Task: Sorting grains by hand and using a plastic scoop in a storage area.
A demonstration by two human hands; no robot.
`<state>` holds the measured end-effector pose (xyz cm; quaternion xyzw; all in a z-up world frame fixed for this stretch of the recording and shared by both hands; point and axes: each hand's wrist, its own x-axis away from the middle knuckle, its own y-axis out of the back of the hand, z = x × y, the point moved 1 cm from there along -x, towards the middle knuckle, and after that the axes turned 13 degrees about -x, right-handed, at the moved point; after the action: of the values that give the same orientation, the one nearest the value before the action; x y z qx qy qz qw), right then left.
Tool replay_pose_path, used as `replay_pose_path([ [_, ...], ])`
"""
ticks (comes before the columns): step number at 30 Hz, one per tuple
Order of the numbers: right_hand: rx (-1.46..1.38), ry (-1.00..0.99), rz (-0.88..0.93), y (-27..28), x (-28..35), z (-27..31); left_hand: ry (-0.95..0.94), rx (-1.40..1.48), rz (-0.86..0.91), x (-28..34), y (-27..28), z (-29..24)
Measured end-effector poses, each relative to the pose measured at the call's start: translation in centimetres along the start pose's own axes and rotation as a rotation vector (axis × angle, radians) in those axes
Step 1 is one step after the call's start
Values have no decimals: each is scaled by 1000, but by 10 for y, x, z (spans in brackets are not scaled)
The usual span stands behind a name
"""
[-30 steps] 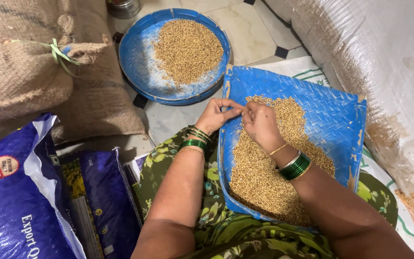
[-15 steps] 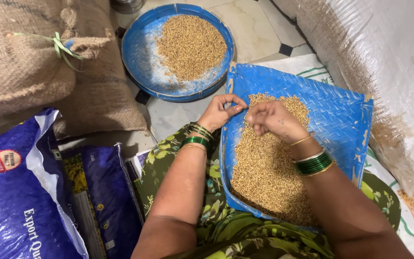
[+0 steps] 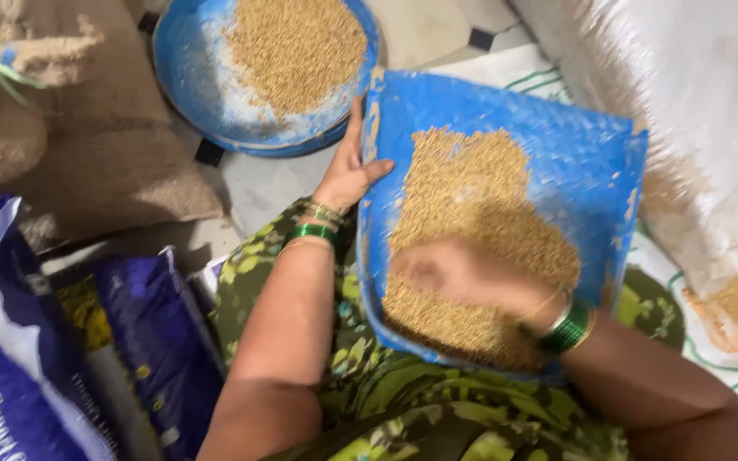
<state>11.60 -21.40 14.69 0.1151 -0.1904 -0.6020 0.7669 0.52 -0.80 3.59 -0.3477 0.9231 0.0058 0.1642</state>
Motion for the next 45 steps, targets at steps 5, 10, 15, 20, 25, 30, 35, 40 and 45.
replay_pose_path([
  [5, 351, -69, 54, -14, -13, -7, 166, 57, 28, 5, 1, 0],
  [10, 238, 53, -334, 67, -23, -58, 190, 45, 11, 0, -3, -7],
  [15, 271, -273, -489, 115, 17, -69, 230, 89, -6, 3, -1, -9],
  [20, 540, -424, -142, 90, 41, -104, 287, 101, -5, 1, -4, -13],
  [25, 270, -234, 164, 45, 23, -72, 274, 105, 0, 1, -3, -11],
  [30, 385, 317, -224, 70, -15, -46, 283, 110, -4, 2, -3, -15],
  [35, 501, 276, -402, 88, -38, -45, 282, 78, -19, 1, -2, -20],
  [40, 506, 266, -474, 89, -33, -56, 259, 76, -12, 2, -1, -8],
  [45, 353, 175, -598, 87, -28, -37, 269, 94, -19, 1, 1, 2],
])
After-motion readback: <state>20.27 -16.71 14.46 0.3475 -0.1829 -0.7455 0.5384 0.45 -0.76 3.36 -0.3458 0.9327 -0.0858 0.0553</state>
